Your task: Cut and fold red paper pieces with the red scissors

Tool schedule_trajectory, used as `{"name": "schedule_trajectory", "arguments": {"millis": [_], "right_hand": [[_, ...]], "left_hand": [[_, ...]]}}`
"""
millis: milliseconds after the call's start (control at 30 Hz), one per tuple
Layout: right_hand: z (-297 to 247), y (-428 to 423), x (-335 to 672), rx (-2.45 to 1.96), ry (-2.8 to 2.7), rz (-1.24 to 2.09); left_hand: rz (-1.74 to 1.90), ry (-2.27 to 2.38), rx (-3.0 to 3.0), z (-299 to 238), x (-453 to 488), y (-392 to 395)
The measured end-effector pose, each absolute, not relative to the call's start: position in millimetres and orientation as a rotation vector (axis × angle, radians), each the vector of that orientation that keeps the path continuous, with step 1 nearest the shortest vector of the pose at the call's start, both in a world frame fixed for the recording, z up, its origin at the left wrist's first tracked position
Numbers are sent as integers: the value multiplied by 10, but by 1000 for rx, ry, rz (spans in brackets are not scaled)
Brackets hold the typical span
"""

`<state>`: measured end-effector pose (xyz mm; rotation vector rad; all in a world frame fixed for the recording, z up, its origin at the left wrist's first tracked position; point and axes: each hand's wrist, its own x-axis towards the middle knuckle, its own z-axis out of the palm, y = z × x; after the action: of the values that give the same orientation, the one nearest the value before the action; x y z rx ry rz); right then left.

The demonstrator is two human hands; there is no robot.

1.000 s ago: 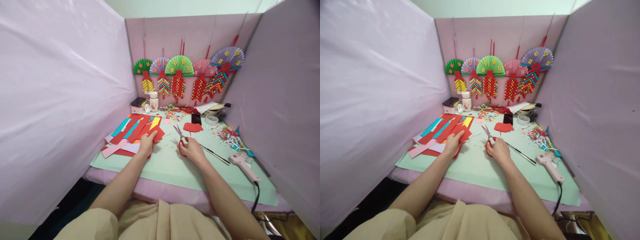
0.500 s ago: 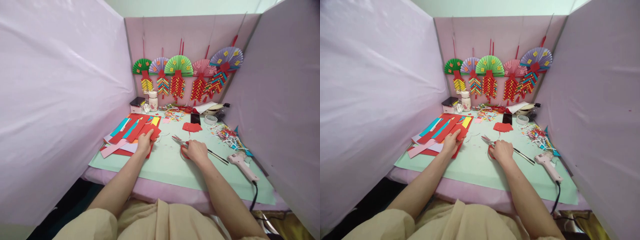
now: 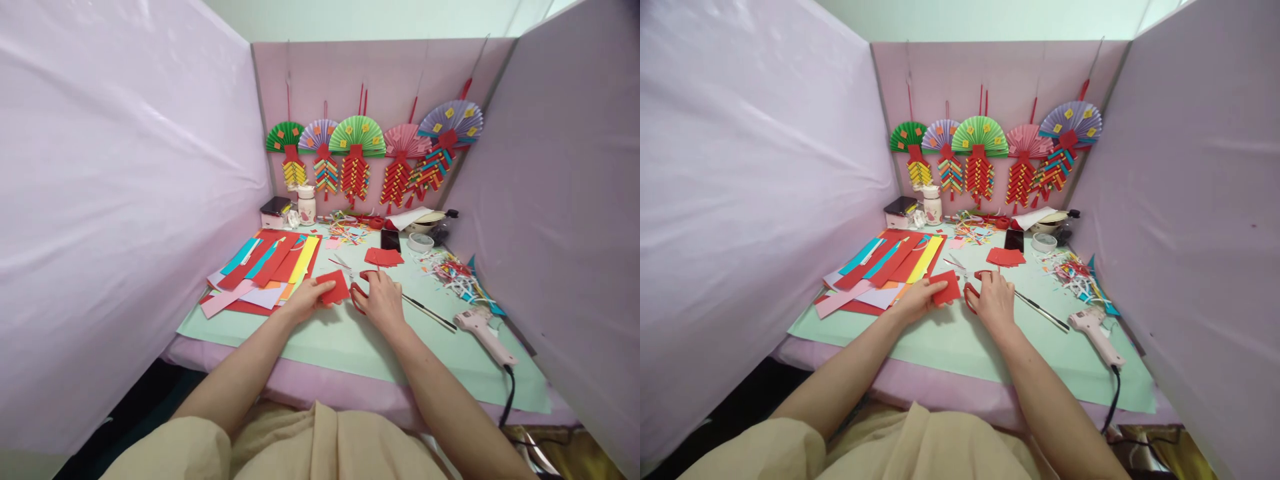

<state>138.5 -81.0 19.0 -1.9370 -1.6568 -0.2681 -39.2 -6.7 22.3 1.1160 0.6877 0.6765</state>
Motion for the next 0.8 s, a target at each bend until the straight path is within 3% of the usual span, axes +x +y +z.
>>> {"name": "schedule_trajectory", "arguments": {"millis": [333,800], "right_hand": [[147,-822,1347,-1684,-1755,279],[464,-680,1422,-1520,-1836,137]], "left_hand": [[593,742,1258,225,-353,-129],[416,611,1542,280,-430,-170]]}}
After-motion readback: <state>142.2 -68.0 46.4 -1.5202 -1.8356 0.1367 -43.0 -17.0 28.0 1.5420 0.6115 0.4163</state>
